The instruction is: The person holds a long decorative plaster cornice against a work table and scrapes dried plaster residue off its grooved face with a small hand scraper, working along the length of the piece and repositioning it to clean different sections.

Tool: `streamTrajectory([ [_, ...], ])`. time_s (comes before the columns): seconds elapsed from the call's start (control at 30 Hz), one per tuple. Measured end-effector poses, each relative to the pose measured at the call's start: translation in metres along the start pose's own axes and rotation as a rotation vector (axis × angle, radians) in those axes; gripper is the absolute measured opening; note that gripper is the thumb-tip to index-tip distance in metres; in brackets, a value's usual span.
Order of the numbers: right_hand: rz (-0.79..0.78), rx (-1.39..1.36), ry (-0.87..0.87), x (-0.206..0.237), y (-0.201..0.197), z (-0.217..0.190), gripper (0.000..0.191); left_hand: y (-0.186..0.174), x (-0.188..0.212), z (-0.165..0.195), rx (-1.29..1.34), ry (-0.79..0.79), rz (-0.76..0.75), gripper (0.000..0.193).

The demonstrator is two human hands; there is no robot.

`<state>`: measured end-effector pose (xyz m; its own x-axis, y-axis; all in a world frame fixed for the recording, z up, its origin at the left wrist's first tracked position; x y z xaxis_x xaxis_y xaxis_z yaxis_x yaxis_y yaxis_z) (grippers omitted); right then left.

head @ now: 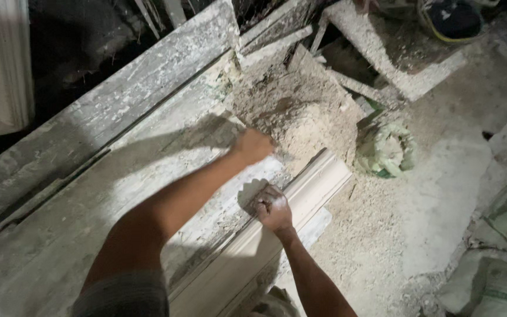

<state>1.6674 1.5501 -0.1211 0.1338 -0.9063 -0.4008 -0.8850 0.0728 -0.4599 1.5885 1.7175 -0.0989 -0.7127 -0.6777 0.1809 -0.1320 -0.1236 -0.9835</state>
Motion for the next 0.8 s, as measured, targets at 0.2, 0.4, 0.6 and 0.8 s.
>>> streamTrajectory([
  [0.2, -0.036, -0.001, -0.053, -0.001, 0.003, -0.002, 0.005, -0.030, 0.066, 0.016, 0.150, -0.179, 0.482, 0.047],
  [0.4, -0.065, -0.025, 0.035, -0.004, 0.002, -0.003, 0.006, 0.024, 0.196, 0.026, -0.004, -0.543, 0.396, 0.042],
  [0.6, -0.017, 0.049, -0.105, -0.002, 0.003, -0.006, 0.011, 0.054, 0.107, -0.016, 0.239, -0.794, 0.480, 0.026],
  [0.8, -0.086, 0.002, 0.051, 0.003, 0.009, 0.012, 0.009, 0.025, 0.085, -0.013, -0.056, -0.551, 0.542, 0.033],
])
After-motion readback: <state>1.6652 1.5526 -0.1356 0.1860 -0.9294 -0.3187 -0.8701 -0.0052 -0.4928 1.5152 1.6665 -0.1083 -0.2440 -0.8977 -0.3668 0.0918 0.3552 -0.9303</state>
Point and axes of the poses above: each hand's wrist, its own x-axis away from the middle knuckle, its own y-axis out of the palm, z = x × y, the point moved 4 cm from there along -x, towards the middle knuckle, and after that the axes turned 3 degrees about z, right-handed, at the moved point
